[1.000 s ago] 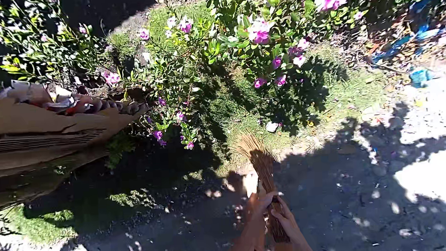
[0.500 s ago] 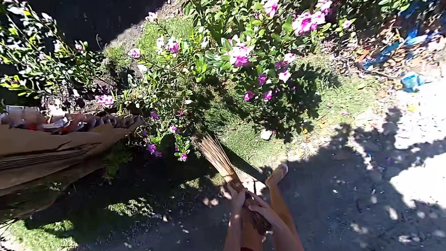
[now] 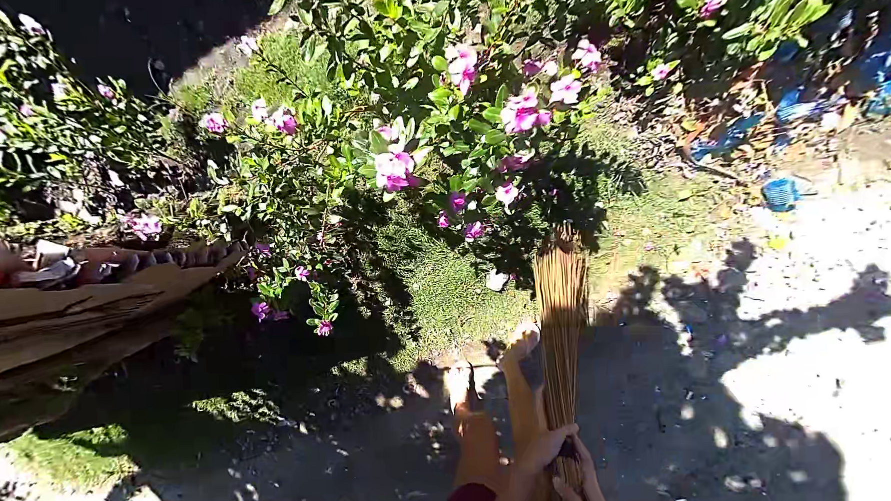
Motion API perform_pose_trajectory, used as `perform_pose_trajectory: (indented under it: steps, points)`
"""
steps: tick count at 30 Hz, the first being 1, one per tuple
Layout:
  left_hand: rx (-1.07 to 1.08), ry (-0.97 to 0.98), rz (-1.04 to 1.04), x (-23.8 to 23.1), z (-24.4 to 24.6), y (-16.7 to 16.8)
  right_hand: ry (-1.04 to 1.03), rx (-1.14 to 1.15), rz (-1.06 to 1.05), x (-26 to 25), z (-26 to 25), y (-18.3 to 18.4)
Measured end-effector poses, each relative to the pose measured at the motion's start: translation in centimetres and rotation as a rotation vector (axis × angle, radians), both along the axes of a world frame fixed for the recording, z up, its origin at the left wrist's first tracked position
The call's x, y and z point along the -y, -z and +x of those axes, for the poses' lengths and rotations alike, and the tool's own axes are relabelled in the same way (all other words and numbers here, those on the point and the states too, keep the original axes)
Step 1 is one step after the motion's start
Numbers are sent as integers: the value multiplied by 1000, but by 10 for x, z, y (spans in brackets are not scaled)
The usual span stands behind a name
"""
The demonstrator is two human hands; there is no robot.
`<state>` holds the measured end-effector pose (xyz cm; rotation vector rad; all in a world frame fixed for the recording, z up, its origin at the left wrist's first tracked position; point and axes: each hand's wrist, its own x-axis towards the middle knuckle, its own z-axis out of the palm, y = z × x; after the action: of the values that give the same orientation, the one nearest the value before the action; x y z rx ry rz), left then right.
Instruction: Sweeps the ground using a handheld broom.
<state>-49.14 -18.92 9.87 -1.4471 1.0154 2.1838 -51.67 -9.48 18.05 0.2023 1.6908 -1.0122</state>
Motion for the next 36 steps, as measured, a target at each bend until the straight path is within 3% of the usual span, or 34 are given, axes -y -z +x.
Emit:
perform_pose_trajectory:
  steps: [3, 6, 8, 12, 16, 19, 21, 24, 29, 32, 36]
  points:
    - [270, -161, -125, -11, 0, -5, -109, 299, -63, -17, -33, 21]
    - [382, -156, -98, -32, -17, 27, -137, 354, -8, -31, -65, 52]
    - [284, -76, -6, -45, -51, 43, -93, 213, 69, -43, -83, 52]
    - [3, 6, 180, -71, -105, 32, -48, -9, 178, -65, -109, 19]
    - [-214, 6, 100, -68, -107, 15, -26, -171, 74, -59, -93, 0]
    - [-83, 28, -124, -34, -98, 3, -87, -67, -77, -46, -100, 10]
    - [75, -73, -299, -12, -89, 27, -108, 85, -189, -26, -113, 43]
    - [212, -208, -349, 24, -109, 71, -84, 228, -235, 12, -144, 103]
    - [39, 176, -79, 8, -182, 131, 216, -63, -43, 8, -177, 103]
    - [-142, 306, -22, -14, -186, 125, 255, -174, 19, -5, -170, 78]
    - [-54, 154, -112, 10, -176, 48, 171, -186, -83, 2, -144, 54]
